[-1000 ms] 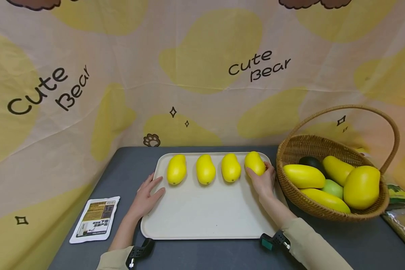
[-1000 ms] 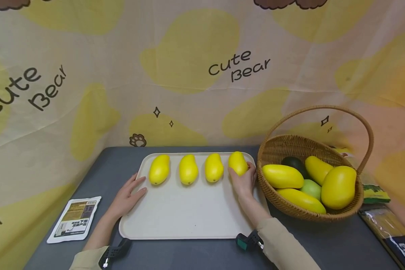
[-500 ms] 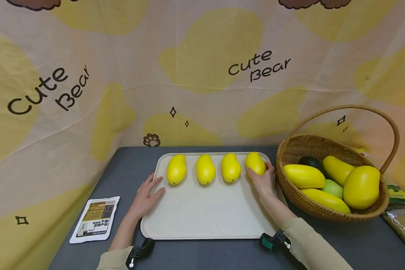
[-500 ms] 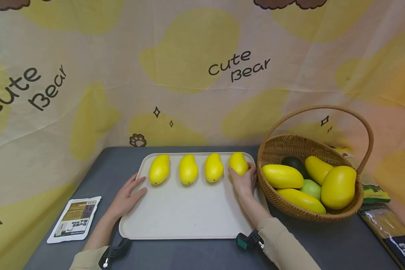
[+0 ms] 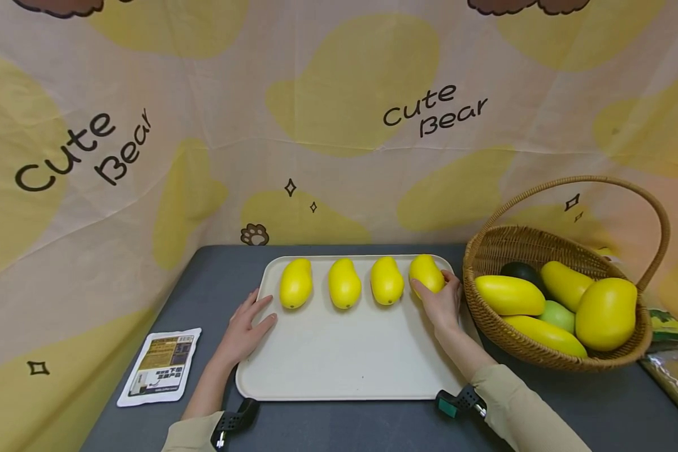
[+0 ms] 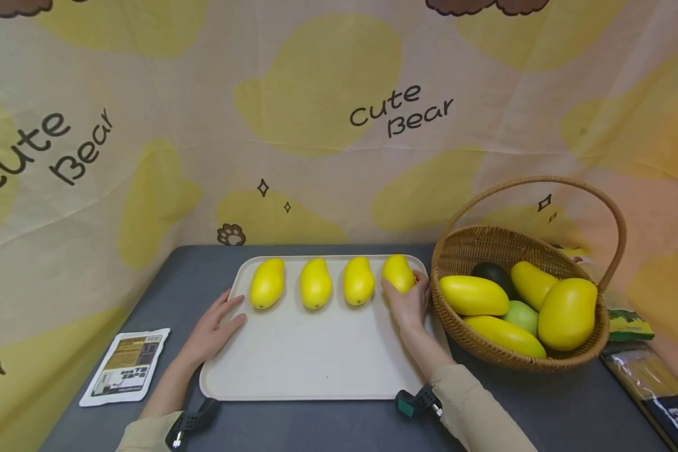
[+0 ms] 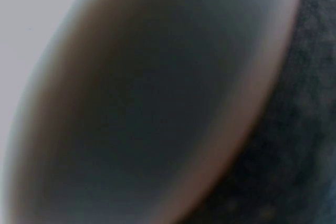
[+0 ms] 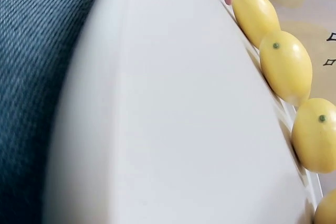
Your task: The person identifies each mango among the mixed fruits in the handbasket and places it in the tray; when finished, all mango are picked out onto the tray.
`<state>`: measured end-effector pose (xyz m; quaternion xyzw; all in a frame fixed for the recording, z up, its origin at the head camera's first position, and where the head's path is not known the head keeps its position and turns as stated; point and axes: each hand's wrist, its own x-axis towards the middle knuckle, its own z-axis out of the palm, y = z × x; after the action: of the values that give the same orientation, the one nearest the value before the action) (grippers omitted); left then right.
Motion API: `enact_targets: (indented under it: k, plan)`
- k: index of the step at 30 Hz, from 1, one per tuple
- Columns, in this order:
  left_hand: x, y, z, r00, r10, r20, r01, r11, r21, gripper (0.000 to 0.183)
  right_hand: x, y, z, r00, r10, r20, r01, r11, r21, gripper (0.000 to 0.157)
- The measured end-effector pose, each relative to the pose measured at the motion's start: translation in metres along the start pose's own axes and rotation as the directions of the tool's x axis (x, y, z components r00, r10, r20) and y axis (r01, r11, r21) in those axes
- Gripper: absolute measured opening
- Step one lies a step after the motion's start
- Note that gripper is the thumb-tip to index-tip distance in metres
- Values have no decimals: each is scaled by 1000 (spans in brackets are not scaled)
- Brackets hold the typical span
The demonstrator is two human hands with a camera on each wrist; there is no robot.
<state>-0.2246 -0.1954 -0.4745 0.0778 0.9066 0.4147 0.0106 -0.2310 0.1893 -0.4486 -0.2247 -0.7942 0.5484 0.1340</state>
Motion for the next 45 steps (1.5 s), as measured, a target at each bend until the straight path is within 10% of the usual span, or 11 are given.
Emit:
enact_targets:
  k: [31,37,45]
  plan:
    - [0,-1,-1,1000,-26,12,26,1000,-14,55,-11,-11,-10,992,-94,80,95,995,-18,82]
    - [0,-2,0,1000,-15,9,15,1000,-11,56,-29,-26,-24,955,-216,205,229,972,-44,80]
    - [0,-2,0,1000,-7,1,7,1000,-6,55,-64,-45,-59,852,-394,345,399,915,61,40]
